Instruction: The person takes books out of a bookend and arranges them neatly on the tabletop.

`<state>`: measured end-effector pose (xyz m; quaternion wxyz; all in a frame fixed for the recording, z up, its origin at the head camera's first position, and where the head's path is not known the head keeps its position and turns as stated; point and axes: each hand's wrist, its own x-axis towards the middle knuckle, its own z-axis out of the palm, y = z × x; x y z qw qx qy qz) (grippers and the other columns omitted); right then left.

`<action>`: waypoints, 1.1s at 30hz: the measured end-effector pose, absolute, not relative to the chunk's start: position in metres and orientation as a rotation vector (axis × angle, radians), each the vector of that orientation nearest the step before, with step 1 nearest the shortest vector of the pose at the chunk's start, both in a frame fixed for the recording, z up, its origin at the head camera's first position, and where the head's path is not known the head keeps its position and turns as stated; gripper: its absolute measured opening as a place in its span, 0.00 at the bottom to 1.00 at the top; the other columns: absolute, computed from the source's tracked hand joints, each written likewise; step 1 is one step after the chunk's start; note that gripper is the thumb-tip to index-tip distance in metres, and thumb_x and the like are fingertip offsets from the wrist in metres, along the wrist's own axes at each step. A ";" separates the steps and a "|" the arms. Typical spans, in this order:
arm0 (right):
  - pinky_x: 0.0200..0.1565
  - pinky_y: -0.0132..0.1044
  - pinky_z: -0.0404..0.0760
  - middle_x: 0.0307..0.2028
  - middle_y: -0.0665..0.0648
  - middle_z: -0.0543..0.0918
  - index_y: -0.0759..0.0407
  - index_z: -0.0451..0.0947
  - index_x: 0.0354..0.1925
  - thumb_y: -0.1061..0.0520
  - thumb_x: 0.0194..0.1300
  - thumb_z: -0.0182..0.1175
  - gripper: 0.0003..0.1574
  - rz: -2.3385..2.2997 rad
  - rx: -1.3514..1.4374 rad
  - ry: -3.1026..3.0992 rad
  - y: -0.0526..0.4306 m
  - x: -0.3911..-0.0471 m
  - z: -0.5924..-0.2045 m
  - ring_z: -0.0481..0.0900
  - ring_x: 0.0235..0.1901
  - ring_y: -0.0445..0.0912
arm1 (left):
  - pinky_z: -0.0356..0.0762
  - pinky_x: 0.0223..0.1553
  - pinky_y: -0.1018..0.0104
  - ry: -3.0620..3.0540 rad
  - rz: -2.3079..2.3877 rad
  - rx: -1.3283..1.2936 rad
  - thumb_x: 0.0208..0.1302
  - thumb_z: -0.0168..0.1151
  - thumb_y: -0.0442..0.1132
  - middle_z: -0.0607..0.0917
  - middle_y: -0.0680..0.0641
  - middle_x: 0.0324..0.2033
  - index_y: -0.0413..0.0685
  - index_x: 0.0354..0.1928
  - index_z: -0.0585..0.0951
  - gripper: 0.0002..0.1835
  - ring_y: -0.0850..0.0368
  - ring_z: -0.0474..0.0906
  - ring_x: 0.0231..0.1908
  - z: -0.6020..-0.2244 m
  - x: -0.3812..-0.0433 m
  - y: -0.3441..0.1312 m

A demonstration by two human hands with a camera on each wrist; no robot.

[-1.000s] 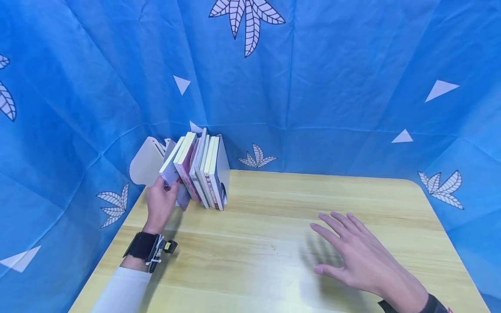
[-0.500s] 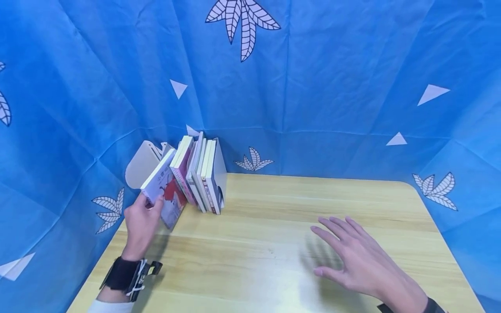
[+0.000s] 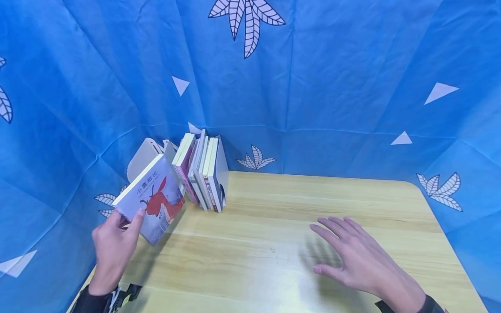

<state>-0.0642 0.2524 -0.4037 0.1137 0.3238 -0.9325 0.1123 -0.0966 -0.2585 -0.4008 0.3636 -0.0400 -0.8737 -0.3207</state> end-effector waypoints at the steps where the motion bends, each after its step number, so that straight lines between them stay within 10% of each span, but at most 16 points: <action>1: 0.61 0.51 0.61 0.62 0.54 0.71 0.46 0.63 0.67 0.27 0.52 0.61 0.50 0.331 0.955 -2.731 0.252 -0.065 -0.403 0.66 0.61 0.52 | 0.82 0.26 0.56 -2.252 -0.817 -0.104 0.57 0.65 0.31 0.84 0.33 0.43 0.37 0.54 0.77 0.21 0.40 0.83 0.34 -0.398 -0.094 -0.259; 11: 0.59 0.53 0.65 0.62 0.53 0.71 0.47 0.63 0.67 0.27 0.53 0.62 0.50 0.372 0.973 -2.720 0.249 -0.071 -0.403 0.68 0.59 0.50 | 0.76 0.25 0.85 -2.292 -0.833 -0.148 0.52 0.66 0.27 0.84 0.31 0.37 0.31 0.47 0.78 0.18 0.44 0.83 0.28 -0.381 -0.059 -0.241; 33: 0.54 0.55 0.75 0.62 0.56 0.71 0.50 0.57 0.69 0.30 0.54 0.63 0.53 0.762 0.811 -2.847 0.230 -0.082 -0.413 0.69 0.59 0.53 | 0.84 0.31 0.68 -2.355 -1.567 -0.407 0.58 0.65 0.30 0.86 0.44 0.40 0.50 0.48 0.80 0.16 0.57 0.83 0.35 -0.398 -0.032 -0.158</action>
